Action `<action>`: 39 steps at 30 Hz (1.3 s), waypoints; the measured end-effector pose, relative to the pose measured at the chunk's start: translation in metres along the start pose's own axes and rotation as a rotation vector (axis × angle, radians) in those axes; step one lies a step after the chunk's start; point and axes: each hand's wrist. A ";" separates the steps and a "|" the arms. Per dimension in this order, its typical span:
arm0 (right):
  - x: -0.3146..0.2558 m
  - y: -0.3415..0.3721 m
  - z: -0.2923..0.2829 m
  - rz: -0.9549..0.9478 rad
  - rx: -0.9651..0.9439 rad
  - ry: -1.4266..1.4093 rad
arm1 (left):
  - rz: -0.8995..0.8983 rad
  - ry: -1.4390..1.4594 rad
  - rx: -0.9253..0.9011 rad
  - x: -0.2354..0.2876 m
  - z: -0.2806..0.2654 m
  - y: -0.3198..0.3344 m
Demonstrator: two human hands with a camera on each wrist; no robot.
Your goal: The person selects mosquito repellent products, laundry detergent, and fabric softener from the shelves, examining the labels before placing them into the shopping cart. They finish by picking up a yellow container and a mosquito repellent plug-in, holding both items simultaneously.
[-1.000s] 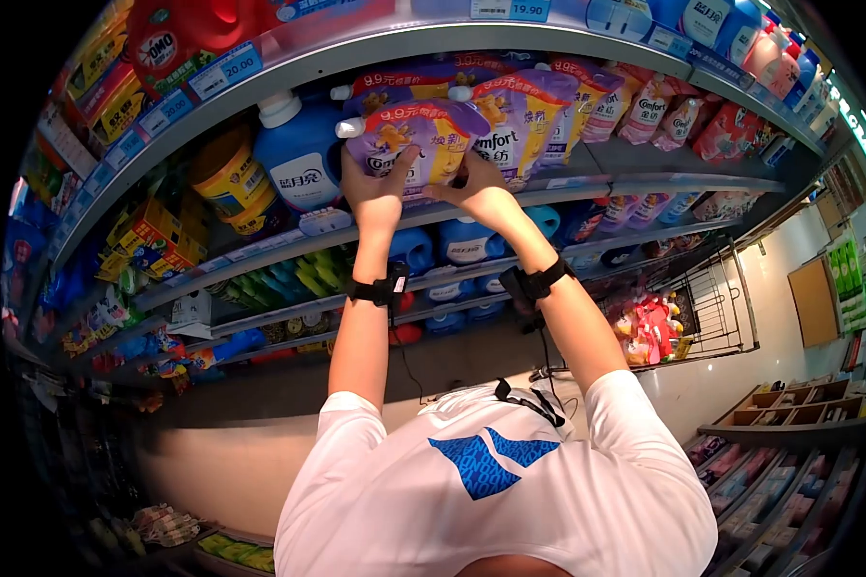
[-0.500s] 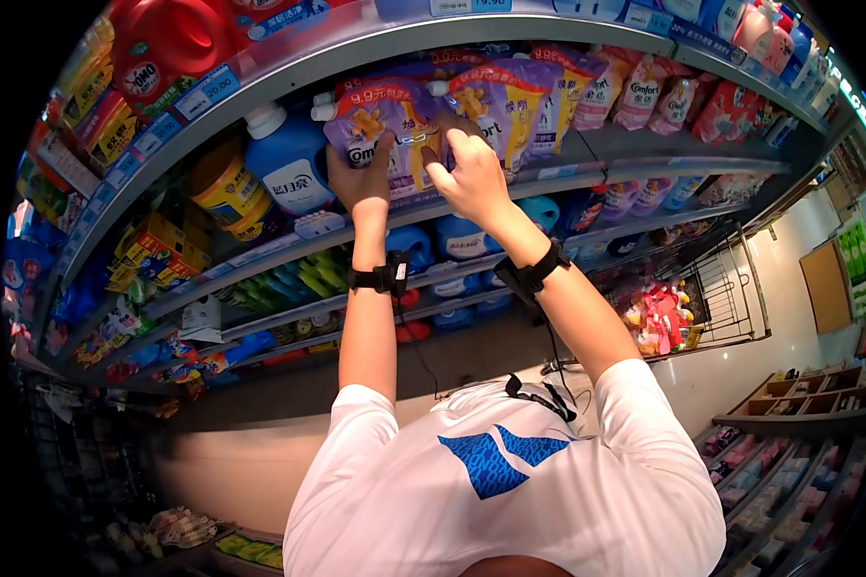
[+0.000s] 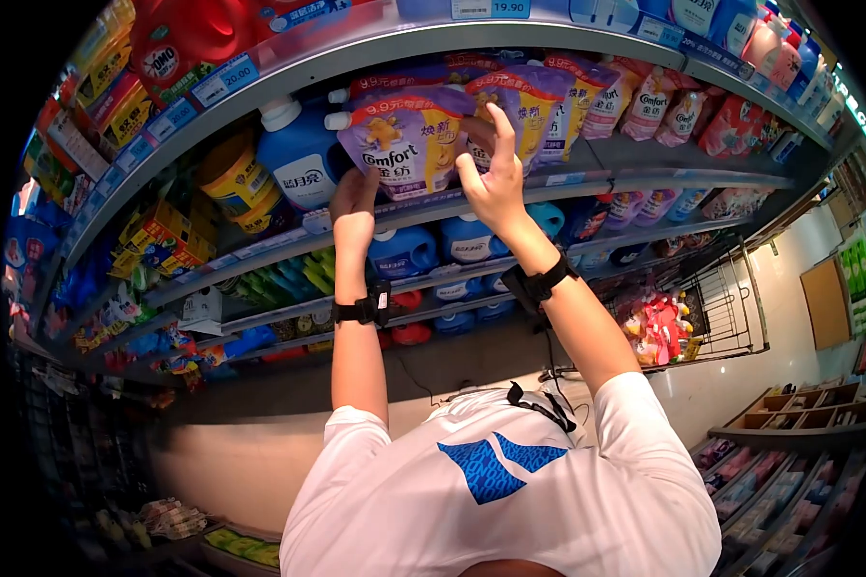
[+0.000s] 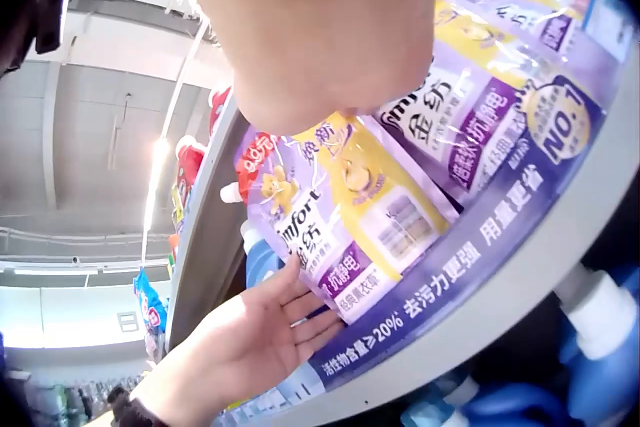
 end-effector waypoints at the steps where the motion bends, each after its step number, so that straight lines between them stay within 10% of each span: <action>1: 0.002 0.004 0.001 0.008 0.016 -0.053 | 0.040 -0.023 -0.044 0.003 0.001 0.002; 9: 0.000 0.011 0.006 0.023 0.154 0.308 | 0.078 -0.125 -0.106 0.002 0.003 0.004; 12: -0.001 -0.001 0.010 0.387 -0.029 -0.090 | 0.108 -0.137 -0.130 -0.001 0.001 0.004; 27: 0.027 -0.046 0.030 0.179 0.029 0.370 | -0.049 -0.549 -0.123 -0.004 -0.002 -0.016; 39: 0.046 0.031 -0.010 0.472 -0.035 -0.167 | 0.188 -0.573 -0.115 -0.014 -0.007 0.008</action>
Point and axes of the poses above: each hand's wrist, its own y-axis away from the middle knuckle, its own z-axis out of the palm, x = y × z, and after that the axes turned 10 degrees about z, right-handed
